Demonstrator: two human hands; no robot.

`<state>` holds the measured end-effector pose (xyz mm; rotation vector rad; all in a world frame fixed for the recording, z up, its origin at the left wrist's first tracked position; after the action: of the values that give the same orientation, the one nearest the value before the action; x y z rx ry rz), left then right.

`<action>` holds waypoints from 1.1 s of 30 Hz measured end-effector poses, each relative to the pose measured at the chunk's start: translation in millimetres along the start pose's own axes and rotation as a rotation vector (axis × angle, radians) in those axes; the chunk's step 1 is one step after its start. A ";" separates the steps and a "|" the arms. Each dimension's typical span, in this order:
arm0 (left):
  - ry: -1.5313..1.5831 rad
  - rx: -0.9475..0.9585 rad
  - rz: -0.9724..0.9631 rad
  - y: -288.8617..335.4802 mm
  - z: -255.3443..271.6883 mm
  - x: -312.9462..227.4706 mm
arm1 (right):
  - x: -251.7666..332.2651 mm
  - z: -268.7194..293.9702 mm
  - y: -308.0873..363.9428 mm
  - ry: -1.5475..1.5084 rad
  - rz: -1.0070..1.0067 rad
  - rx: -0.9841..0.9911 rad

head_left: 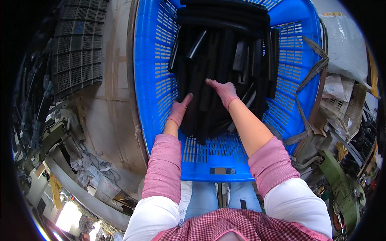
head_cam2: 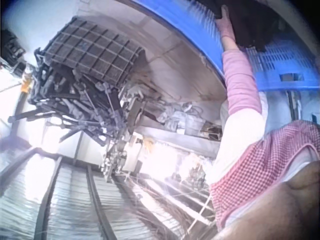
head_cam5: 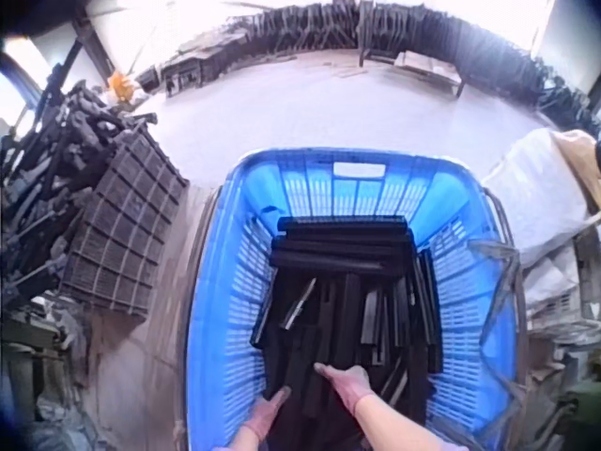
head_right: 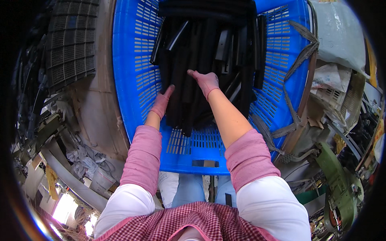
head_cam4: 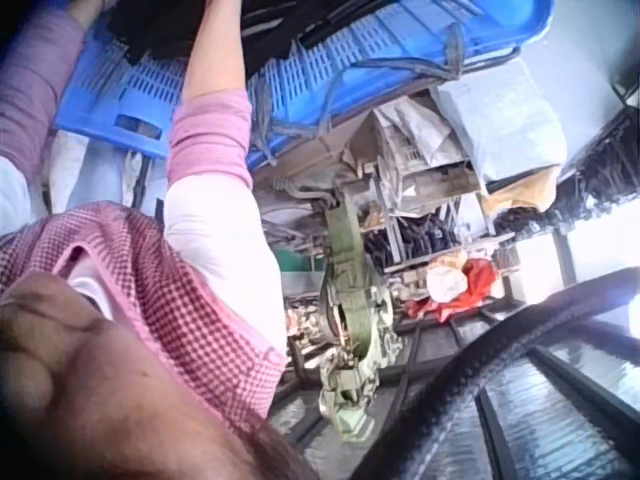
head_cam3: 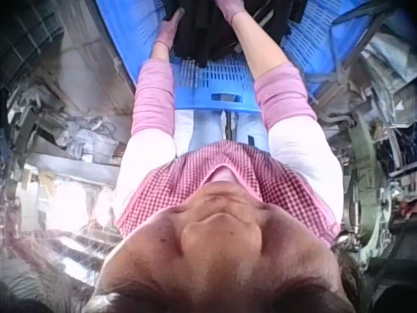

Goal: The person repeatedly picks small black plastic components from a red basket, inserts them into a larger black plastic housing, and places the assembled units into a blue crate. The person also uses a metal rod to adjust or clear a nearby machine during the process.

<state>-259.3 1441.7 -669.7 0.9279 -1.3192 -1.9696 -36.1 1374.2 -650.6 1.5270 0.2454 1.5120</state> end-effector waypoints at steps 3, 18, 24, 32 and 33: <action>0.312 0.295 0.064 -2.4 -12.5 0.2 | -3.0 19.5 4.9 -0.001 0.165 0.200; 0.699 0.879 0.201 35.4 -53.4 -31.8 | -0.9 24.9 -1.5 -0.419 -0.040 0.547; 0.476 0.673 0.019 23.7 -48.8 -40.7 | -8.9 28.8 4.9 -0.728 -0.127 0.629; 0.369 0.626 0.010 92.8 -53.8 -25.6 | -10.0 47.3 51.7 -0.844 -0.065 0.587; 0.382 0.604 -0.011 108.4 -52.3 -19.6 | -4.3 53.5 64.7 -0.846 -0.014 0.602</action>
<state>-196.0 1392.9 -577.6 1.5002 -1.6958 -1.3072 -20.4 1311.6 -596.7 2.4885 0.2113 0.6779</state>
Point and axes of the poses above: each hand's wrist, its own y-axis away from the middle knuckle, its own z-axis out of the back of the hand, x = y × z, the point moved 3 cm from there along -y, towards the middle knuckle, and after that the axes turned 15 degrees about z, right-handed, at the moved point
